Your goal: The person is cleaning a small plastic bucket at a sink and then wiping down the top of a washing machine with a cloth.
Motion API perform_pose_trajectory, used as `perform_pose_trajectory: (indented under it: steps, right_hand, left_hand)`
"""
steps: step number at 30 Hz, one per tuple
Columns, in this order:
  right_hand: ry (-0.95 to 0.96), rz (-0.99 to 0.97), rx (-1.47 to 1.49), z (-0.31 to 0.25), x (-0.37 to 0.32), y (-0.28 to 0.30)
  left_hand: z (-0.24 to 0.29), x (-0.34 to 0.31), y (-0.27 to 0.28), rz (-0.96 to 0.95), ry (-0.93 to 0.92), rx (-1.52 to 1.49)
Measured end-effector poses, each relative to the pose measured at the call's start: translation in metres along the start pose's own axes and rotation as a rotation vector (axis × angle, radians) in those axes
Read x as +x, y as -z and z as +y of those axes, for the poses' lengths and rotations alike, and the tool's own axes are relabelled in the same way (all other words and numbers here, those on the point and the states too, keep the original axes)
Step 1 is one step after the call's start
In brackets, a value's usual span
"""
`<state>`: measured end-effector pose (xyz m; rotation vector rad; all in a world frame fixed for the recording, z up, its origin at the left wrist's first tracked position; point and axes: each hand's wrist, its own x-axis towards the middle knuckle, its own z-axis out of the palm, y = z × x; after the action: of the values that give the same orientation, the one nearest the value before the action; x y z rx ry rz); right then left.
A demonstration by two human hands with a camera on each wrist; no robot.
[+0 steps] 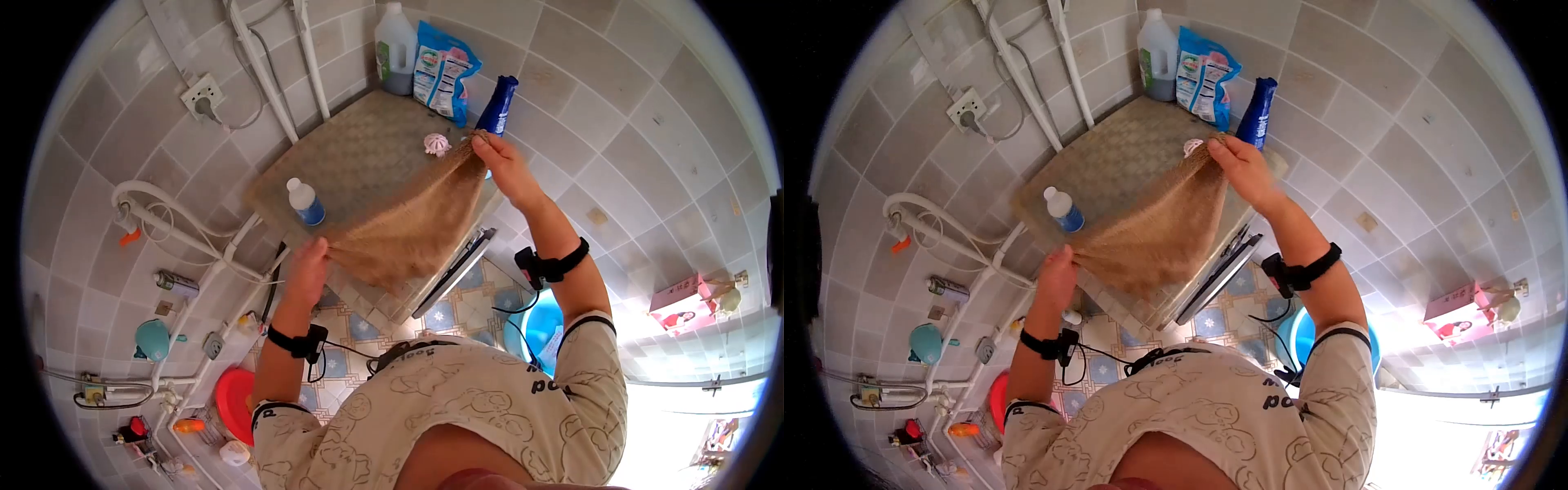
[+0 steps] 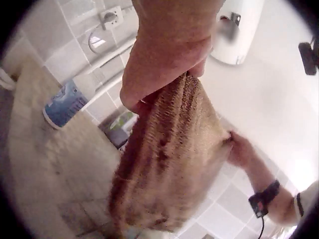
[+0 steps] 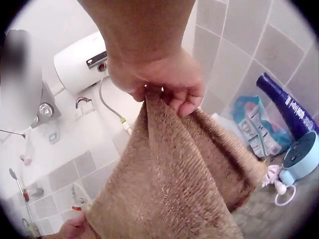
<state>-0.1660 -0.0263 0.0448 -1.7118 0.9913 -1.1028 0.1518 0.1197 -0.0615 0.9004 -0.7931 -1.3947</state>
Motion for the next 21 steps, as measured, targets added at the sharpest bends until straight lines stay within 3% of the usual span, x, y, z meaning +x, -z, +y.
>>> perform_pose_trajectory:
  steps: [4,7,9,10,12,16,18,19,21]
  right_hand:
    - [-0.02,-0.048,-0.008,0.016,-0.004,0.018]
    - [-0.137,-0.109,-0.165,0.056,-0.025,0.031]
    - [-0.195,-0.144,-0.197,0.067,-0.05,0.031]
    - [-0.249,-0.177,-0.233,0.073,-0.062,0.03]
    - [-0.327,-0.177,-0.226,0.093,-0.083,0.027]
    - [-0.404,-0.191,-0.22,0.121,-0.083,0.022]
    - [-0.397,-0.17,-0.207,0.124,-0.063,0.014]
    - [-0.388,-0.146,-0.195,0.126,-0.049,0.01]
    - [-0.312,-0.06,0.004,0.165,-0.013,-0.001]
  left_hand:
    - [0.01,-0.013,0.006,0.063,-0.132,-0.083]
    - [-0.008,-0.036,0.019,0.218,0.017,0.135]
    - [-0.017,-0.053,0.016,0.127,0.064,0.491]
    - [-0.03,-0.062,0.023,0.132,0.072,0.49]
    - [-0.058,-0.072,0.037,0.076,0.033,0.796]
    - [-0.063,-0.076,0.035,0.009,0.116,0.778]
    - [-0.057,-0.061,0.037,0.141,0.35,0.97]
    - [-0.053,-0.051,0.034,0.145,0.35,0.971]
    - [-0.04,-0.028,0.026,0.338,0.182,0.72]
